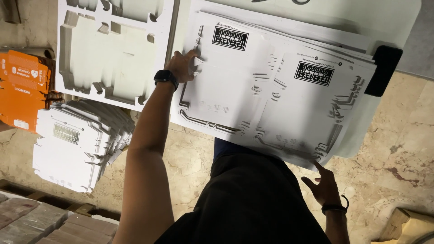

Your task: Removing the excess outer frame from die-cut cardboard sheets to extract the final product shapes.

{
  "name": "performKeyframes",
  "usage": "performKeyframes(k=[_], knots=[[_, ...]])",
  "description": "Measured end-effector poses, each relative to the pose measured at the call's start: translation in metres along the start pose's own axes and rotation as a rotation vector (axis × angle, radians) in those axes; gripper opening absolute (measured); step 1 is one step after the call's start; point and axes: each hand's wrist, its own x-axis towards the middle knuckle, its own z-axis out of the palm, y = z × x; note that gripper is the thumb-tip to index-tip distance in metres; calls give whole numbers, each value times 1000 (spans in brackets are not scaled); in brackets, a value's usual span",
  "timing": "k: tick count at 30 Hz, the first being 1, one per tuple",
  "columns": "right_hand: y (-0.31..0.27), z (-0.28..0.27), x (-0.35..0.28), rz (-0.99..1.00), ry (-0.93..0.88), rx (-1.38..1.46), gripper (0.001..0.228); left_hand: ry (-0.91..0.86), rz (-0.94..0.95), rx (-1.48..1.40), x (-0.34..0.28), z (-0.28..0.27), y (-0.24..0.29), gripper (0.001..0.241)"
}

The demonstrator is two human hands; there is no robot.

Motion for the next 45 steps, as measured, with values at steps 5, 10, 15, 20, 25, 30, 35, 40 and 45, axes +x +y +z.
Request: performKeyframes(k=[5, 10, 15, 20, 25, 30, 35, 40, 45], knots=[[-1, -3, 0, -25, 22, -4, 85, 120, 97, -27, 9, 14, -12, 52], [6, 0, 2, -35, 21, -9, 85, 41, 26, -67, 2, 1, 1, 92], [0, -1, -7, 0, -2, -28, 83, 236, 155, -19, 24, 12, -11, 51], [15, 3, 4, -18, 9, -25, 85, 83, 73, -23, -7, -19, 13, 54], [8, -11, 10, -38, 26, -27, 84, 90, 157, -246, -4, -15, 3, 67], [7, -17, 17, -99, 55, -64, 81, 162, 276, -206, -37, -33, 16, 80], [6, -13, 23, -168, 98, -41, 84, 34, 160, -95, -63, -56, 35, 79], [1, -15, 29, -216, 115, -22, 80, 78, 214, -160, -44, -39, 19, 69], [-1, -12, 27, -197, 114, -35, 83, 100, 204, -65, -23, -21, 3, 61]])
